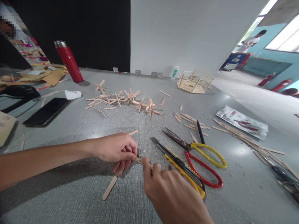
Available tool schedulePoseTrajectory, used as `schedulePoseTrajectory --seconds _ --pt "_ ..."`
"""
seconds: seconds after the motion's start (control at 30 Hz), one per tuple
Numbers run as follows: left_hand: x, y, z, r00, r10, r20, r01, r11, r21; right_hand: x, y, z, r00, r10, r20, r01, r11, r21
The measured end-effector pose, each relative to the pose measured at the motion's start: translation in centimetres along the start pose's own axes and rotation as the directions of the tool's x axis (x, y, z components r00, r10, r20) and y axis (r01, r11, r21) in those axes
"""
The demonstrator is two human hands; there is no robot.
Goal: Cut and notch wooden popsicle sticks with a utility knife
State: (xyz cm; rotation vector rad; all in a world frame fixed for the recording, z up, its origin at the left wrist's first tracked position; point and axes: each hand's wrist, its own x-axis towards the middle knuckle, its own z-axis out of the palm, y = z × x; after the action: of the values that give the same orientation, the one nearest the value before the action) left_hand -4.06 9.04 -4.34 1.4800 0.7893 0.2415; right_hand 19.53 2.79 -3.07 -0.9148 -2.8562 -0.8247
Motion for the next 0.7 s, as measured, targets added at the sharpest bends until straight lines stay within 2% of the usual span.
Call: schedulePoseTrajectory --seconds 0.17,0.43,0.6,0.67,0.7 --pt "-0.1 0.1 0.1 1.0 0.005 -0.007 -0.005 1.0 0.008 0.4 0.5 -0.2 0.998 -0.034 0.043 0.032 0.998 0.048" --pt "-0.1 -0.1 0.1 1.0 0.025 -0.014 -0.025 0.999 0.031 0.9 0.5 -0.3 0.985 -0.168 -0.043 0.162 0.98 -0.118" --pt "-0.7 0.9 0.8 0.989 0.079 -0.123 -0.062 0.989 0.135 0.2 0.6 0.8 0.994 -0.026 -0.108 0.021 0.999 -0.045" --pt "-1.2 1.8 1.4 0.963 0.147 -0.227 -0.095 0.97 0.224 0.0 0.8 1.0 0.988 0.064 -0.142 -0.064 0.998 0.009" --pt "-1.5 2.3 1.8 0.932 0.206 -0.3 -0.109 0.945 0.309 -0.1 0.8 0.9 0.98 0.113 -0.166 -0.106 0.993 0.054"
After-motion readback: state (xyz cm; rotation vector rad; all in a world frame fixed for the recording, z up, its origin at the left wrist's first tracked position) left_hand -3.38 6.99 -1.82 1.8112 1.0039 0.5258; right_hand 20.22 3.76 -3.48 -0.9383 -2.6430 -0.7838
